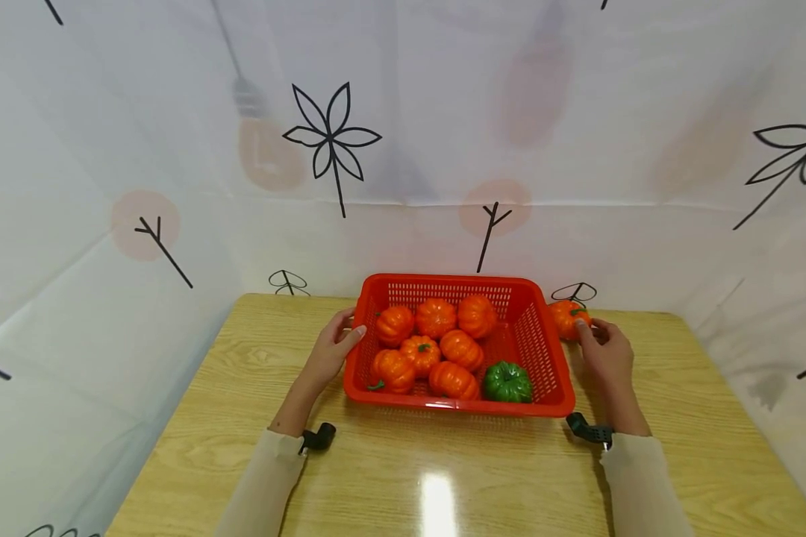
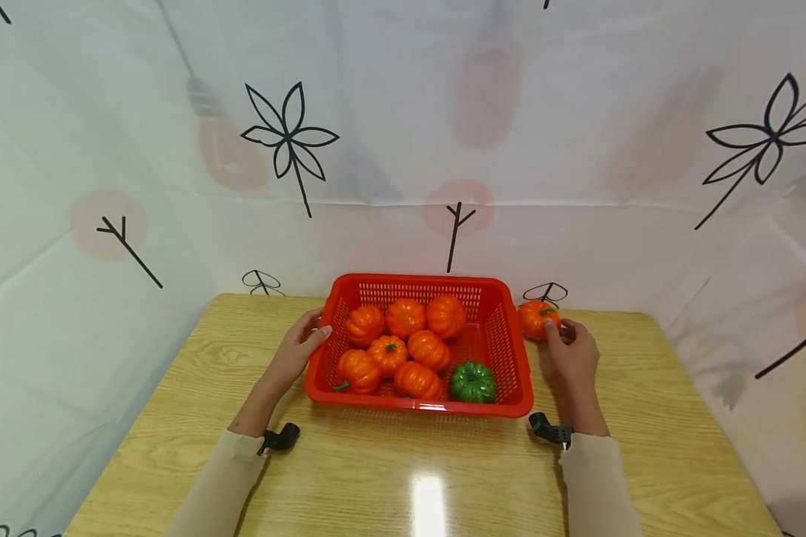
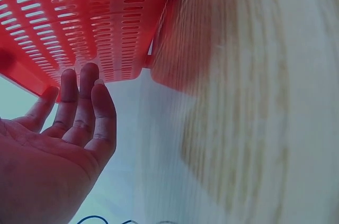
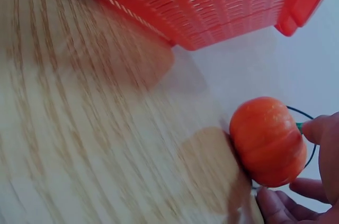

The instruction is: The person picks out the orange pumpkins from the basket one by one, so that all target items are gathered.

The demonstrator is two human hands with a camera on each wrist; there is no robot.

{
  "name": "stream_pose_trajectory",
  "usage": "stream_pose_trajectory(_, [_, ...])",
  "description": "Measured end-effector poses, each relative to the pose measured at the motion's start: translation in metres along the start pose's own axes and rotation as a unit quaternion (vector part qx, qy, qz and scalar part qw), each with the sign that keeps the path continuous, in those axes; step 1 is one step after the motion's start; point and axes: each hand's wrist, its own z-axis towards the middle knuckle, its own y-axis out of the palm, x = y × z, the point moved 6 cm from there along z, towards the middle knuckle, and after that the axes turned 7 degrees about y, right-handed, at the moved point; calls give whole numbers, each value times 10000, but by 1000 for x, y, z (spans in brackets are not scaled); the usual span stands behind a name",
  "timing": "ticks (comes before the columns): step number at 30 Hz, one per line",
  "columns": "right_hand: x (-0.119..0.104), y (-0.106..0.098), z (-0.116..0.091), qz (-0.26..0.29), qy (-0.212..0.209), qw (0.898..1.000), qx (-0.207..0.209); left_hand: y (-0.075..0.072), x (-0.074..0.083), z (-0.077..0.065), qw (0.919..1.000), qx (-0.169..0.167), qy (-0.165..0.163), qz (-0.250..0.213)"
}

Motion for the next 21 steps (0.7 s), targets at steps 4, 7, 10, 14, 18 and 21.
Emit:
stream_pose_trajectory(4, [-3,-7,1,38,-140,9995,270,-1,2,0,10000,22,53,51])
stream_pose_trajectory(7, [-7,-15,0,21,-255,9979,599,-1,2,0,9999,46,71,58])
stream_pose_trajectory(10, [-15,-25,-5,54,-435,9947,934,-1,1,-1,10000,55,46,33])
stream_pose_trajectory(14, [-29,-34,-14,204,-757,9891,1246,-1,0,-3,10000,52,10,42])
stream_pose_trajectory(18, [-45,-38,-25,307,-1103,9857,1236,0,0,-3,10000,57,29,50])
stream_pose_trajectory(21, [-58,-39,-35,337,-1364,9839,1104,1,-1,-2,10000,58,37,37])
